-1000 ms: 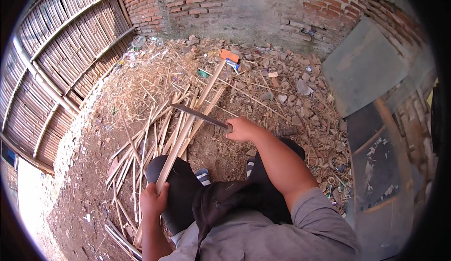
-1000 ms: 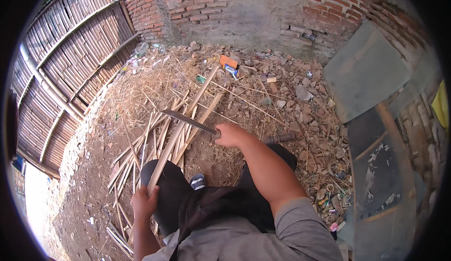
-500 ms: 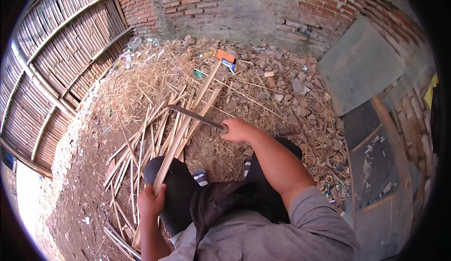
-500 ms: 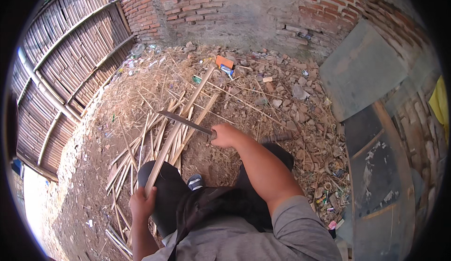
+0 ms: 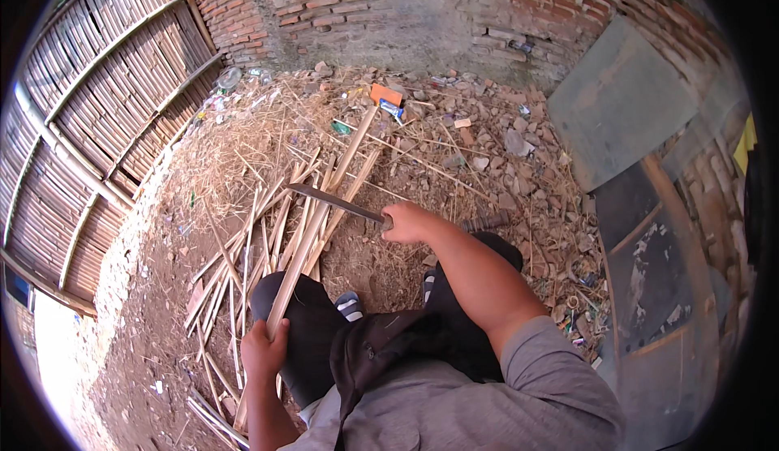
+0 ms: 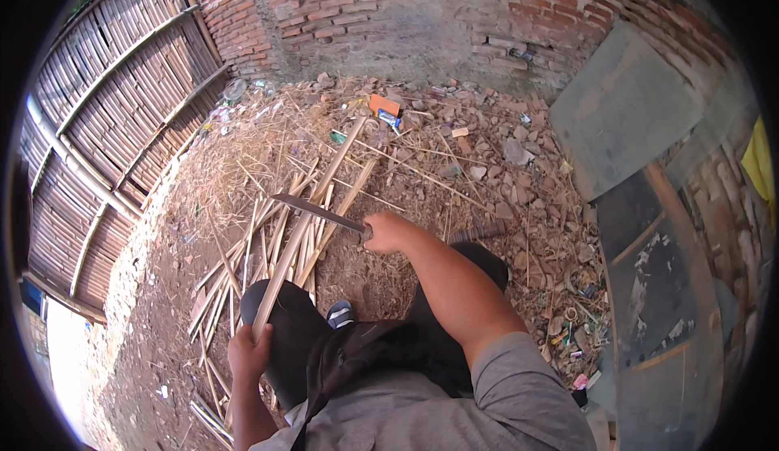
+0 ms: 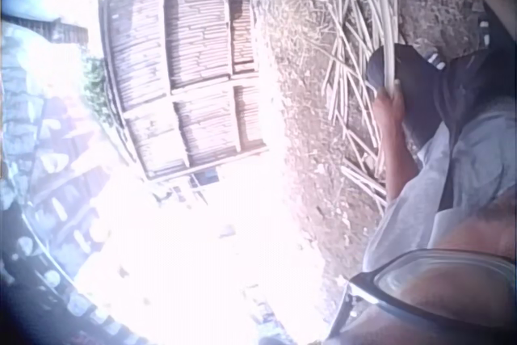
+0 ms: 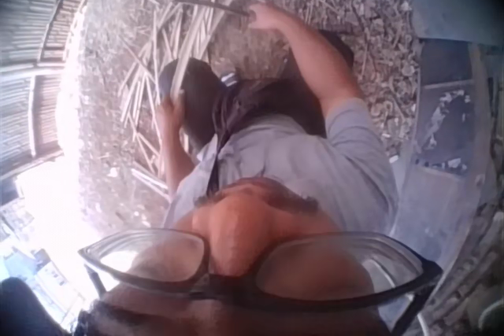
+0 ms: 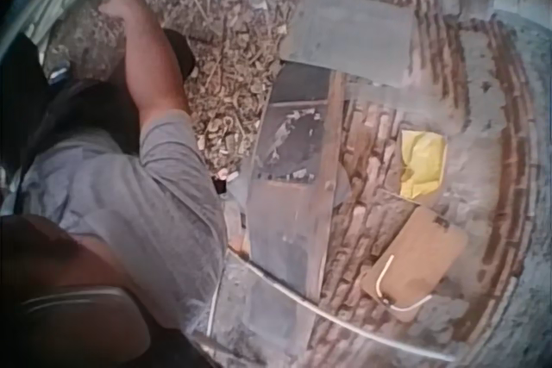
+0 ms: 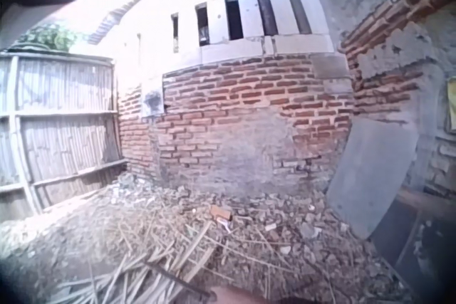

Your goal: The person thins bamboo strips by hand using a large knife while sitting on the ground.

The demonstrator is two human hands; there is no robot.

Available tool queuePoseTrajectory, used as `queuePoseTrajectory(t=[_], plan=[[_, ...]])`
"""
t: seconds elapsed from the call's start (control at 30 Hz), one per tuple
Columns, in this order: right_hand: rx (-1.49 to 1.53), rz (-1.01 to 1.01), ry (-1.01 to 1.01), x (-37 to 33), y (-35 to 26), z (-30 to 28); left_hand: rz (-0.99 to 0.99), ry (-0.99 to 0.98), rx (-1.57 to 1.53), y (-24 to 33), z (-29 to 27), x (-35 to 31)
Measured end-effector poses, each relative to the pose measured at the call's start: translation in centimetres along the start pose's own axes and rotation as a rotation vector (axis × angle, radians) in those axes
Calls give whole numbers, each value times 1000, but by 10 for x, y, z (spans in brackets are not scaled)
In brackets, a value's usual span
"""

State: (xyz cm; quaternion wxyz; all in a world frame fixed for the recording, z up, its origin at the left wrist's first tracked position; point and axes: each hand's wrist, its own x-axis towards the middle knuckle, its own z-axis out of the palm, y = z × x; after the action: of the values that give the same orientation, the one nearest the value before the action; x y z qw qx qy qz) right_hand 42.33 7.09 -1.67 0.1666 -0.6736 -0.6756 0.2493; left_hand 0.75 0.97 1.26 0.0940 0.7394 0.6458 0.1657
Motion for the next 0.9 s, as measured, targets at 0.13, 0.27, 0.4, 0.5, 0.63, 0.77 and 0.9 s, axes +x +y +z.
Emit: queuePoseTrajectory(t=[0.13, 0.27, 0.4, 0.5, 0.63, 0.77, 0.9], plan=[[11, 12, -14, 1, 1, 1, 13, 6, -9, -1, 2, 0], [57, 67, -34, -6, -11, -6, 13, 11, -8, -4, 3, 0], [67, 86, -74, -6, -13, -7, 9, -11, 7, -2, 0, 0], [30, 69, -60, -4, -10, -3, 3, -30, -14, -3, 0, 1], [13, 21, -9, -2, -1, 2, 8, -15, 6, -4, 3, 2], [63, 47, -31, 0, -4, 2, -1, -14, 17, -2, 1, 0], [37, 50, -28, 0, -4, 1, -6, -6, 11, 2, 0, 0]])
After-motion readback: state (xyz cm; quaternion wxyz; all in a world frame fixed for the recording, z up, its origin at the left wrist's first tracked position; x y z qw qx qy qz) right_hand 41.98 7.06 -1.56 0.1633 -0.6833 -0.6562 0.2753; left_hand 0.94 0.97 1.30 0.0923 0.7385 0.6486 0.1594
